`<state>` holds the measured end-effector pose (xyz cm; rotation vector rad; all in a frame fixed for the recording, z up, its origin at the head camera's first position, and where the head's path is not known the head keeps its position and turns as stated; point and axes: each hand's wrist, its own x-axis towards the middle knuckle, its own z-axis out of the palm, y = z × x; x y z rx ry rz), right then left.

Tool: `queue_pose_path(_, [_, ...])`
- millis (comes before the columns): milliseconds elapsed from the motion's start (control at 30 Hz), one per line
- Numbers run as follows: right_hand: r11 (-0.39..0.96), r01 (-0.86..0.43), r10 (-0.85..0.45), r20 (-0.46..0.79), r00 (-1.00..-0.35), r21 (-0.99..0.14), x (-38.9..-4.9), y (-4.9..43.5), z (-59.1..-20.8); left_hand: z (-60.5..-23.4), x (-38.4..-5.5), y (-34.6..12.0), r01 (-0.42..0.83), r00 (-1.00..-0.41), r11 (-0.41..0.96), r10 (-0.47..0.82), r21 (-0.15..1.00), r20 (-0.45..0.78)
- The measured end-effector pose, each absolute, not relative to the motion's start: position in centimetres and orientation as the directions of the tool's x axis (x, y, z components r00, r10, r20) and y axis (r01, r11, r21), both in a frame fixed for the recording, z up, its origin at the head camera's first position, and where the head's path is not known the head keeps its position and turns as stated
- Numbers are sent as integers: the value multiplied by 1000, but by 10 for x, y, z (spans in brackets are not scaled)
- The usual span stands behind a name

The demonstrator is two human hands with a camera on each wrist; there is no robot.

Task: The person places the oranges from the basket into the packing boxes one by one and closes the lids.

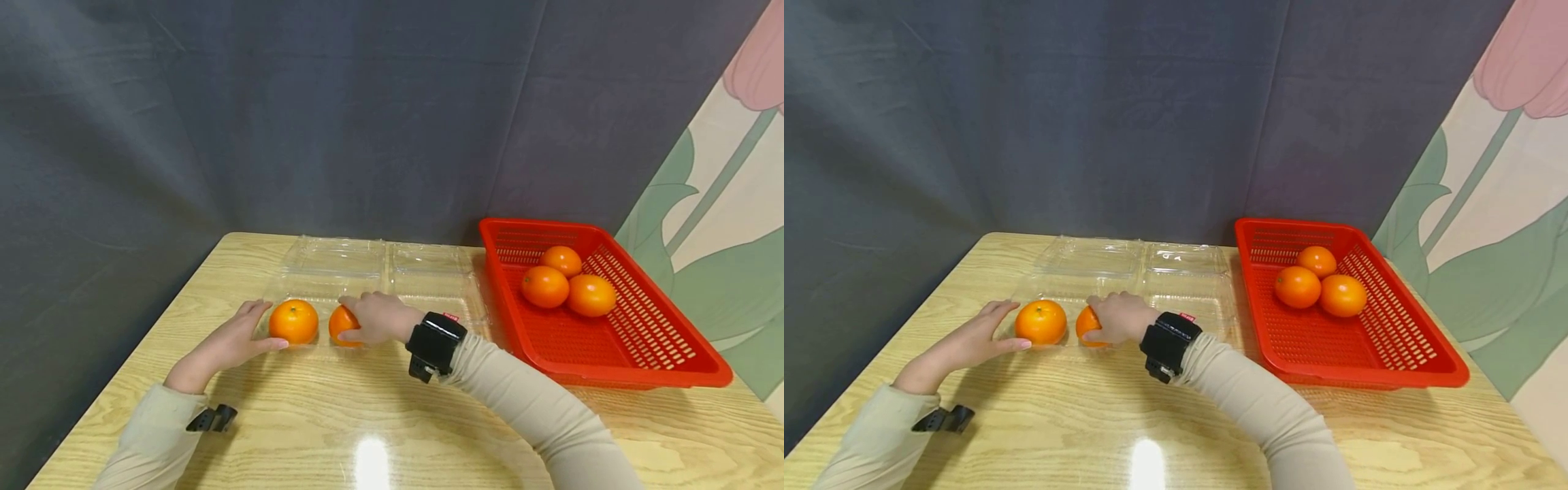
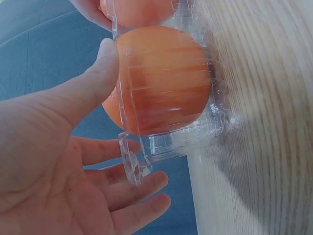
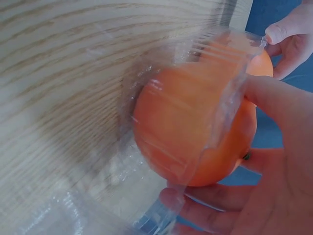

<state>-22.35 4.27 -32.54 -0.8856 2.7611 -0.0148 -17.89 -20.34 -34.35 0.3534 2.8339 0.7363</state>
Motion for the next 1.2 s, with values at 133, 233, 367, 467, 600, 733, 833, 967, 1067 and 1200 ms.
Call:
queue_pose_path(133, [793,-607,-600,-237,-764,-50,-221,42,-327,-343,-178,-203,177,-952,843,277,508,-129])
queue_pose_path(233, [782,-622,-610,-234,-757,-27,-220,41,-328,-344,-178,-203,169,-952,839,276,517,-136])
queue_pose_path(367, [785,-618,-608,-227,-761,-34,-218,41,-328,-344,-178,-203,170,-952,839,276,517,-135])
queue_pose_path(467, [788,-614,-606,-222,-764,-41,-217,41,-328,-344,-178,-203,172,-953,842,273,511,-129])
queue_pose_path(600, [787,-616,-608,-219,-763,-40,-216,42,-326,-344,-178,-203,176,-953,845,274,504,-128])
queue_pose_path(733, [794,-606,-598,-225,-769,-39,-214,43,-323,-344,-178,-203,168,-954,844,270,509,-133])
queue_pose_path(833, [804,-594,-584,-225,-780,-28,-214,45,-322,-343,-178,-203,170,-954,844,271,509,-132])
queue_pose_path(967, [808,-589,-578,-210,-789,-13,-215,48,-321,-343,-179,-203,174,-953,844,274,507,-129])
queue_pose_path(1067, [803,-596,-585,-198,-786,-5,-215,50,-321,-343,-179,-203,173,-953,847,273,502,-132])
queue_pose_path(1200, [795,-606,-594,-191,-781,6,-215,52,-319,-343,-179,-203,175,-952,850,275,496,-135])
